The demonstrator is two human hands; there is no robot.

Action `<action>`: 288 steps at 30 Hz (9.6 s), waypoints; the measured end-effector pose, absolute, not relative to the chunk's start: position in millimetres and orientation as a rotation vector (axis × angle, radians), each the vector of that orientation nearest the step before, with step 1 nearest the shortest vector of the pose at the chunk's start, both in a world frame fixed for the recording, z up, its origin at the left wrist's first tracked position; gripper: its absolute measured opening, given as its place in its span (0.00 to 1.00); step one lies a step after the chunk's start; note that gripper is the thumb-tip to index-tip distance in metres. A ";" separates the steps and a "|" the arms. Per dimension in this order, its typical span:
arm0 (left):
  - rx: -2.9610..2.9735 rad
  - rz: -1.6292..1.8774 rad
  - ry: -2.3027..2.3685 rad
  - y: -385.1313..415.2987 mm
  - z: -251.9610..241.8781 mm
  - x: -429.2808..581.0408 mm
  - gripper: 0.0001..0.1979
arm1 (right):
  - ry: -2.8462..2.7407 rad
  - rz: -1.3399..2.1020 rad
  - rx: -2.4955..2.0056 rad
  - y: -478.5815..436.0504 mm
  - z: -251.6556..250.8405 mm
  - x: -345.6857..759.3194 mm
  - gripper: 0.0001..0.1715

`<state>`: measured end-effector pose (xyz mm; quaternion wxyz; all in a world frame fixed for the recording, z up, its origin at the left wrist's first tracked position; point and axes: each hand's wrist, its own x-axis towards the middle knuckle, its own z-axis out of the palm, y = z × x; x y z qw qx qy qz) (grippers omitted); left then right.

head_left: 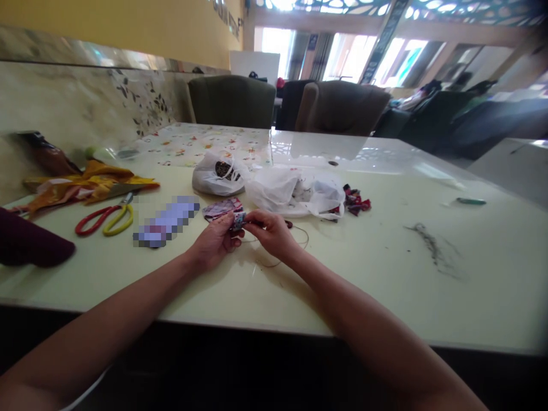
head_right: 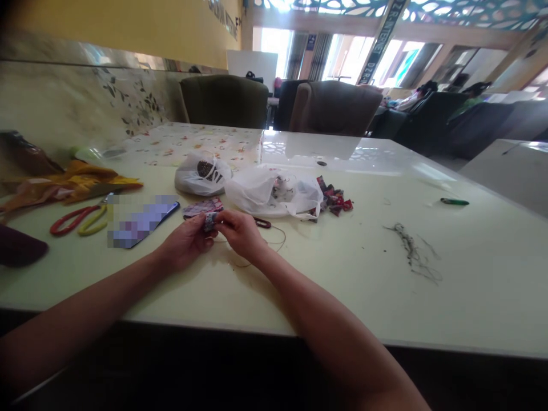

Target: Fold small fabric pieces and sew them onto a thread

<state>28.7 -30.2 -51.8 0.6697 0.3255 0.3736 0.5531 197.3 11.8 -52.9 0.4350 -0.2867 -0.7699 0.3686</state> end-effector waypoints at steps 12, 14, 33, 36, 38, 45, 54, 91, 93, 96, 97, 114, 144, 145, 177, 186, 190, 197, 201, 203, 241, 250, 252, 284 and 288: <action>0.892 1.293 0.869 -27.9 -55.2 22.9 0.20 | -2.086 0.884 -0.738 9.4 -51.8 199.8 0.09; 0.855 1.337 0.846 -26.5 -55.0 22.9 0.17 | -2.004 0.852 -0.768 7.9 -50.1 199.9 0.11; 0.577 1.429 0.760 -23.1 -53.4 28.5 0.13 | -1.947 0.466 -0.684 5.9 -64.0 193.7 0.14; 0.590 1.432 0.746 -23.0 -55.0 28.3 0.12 | -1.969 0.488 -0.719 3.8 -62.2 193.3 0.13; 0.593 1.432 0.749 -22.9 -55.4 28.6 0.12 | -1.970 0.509 -0.741 2.0 -61.0 192.9 0.13; 0.581 1.434 0.769 -22.9 -55.4 28.9 0.10 | -1.985 0.545 -0.783 -1.0 -58.7 192.5 0.14; 0.588 1.422 0.784 -23.4 -55.7 30.2 0.10 | -2.017 0.584 -0.808 -1.6 -56.8 192.4 0.12; 1.565 1.440 0.813 -32.0 -43.6 15.3 0.06 | -2.014 1.449 -0.421 22.9 -16.7 236.3 0.07; 1.622 1.425 0.811 -33.0 -40.9 15.3 0.06 | -2.013 1.457 -0.428 23.0 -16.1 237.0 0.08; 1.639 1.396 0.818 -33.9 -38.8 15.5 0.06 | -2.009 1.478 -0.426 23.6 -16.4 237.3 0.09; 1.635 1.382 0.818 -34.0 -38.7 15.4 0.06 | -2.004 1.489 -0.422 23.7 -16.8 237.2 0.09; 1.676 1.198 0.812 -34.5 -35.5 12.0 0.11 | -1.939 1.676 -0.322 25.7 -23.6 236.5 0.14; 2.193 1.395 0.973 -33.5 -34.9 6.4 0.06 | -2.264 0.957 -0.466 12.1 -13.7 229.0 0.06; 2.277 1.389 0.964 -32.7 -34.6 5.7 0.07 | -2.311 0.892 -0.457 12.4 -13.1 229.5 0.06; 1.580 1.451 1.041 -34.7 -44.1 18.0 0.18 | -2.091 0.531 -0.482 2.0 -29.2 207.7 0.11; 1.174 1.320 1.003 -37.6 -41.9 22.8 0.20 | -2.051 0.485 -0.512 3.3 -37.9 203.0 0.11; 1.127 1.364 1.019 -36.6 -41.6 23.0 0.20 | -1.963 0.622 -0.543 6.1 -40.1 203.5 0.03; 1.118 1.416 1.047 -37.2 -41.5 23.9 0.21 | -1.887 0.833 -0.663 9.9 -40.3 204.4 0.08; 1.118 1.418 1.061 -37.6 -42.1 24.4 0.21 | -1.901 0.807 -0.699 6.4 -37.0 203.9 0.07; 1.115 1.412 1.055 -37.5 -42.8 24.6 0.20 | -1.907 0.778 -0.715 4.5 -36.1 204.0 0.07; 1.197 1.431 1.057 -33.7 -46.8 23.1 0.20 | -1.924 0.735 -0.680 8.3 -29.5 210.1 0.06; 1.144 1.434 1.035 -34.0 -46.8 24.1 0.20 | -2.076 0.505 -0.632 7.9 -35.9 209.4 0.07; 1.150 1.434 1.026 -34.4 -46.7 24.5 0.20 | -2.080 0.496 -0.635 8.0 -36.5 209.5 0.06; 1.555 1.375 1.115 -38.7 -47.2 25.6 0.17 | -2.027 0.871 -0.824 12.8 -34.5 209.8 0.12; 1.592 1.369 1.125 -39.2 -47.7 26.0 0.17 | -2.074 0.802 -0.831 9.4 -32.1 208.3 0.10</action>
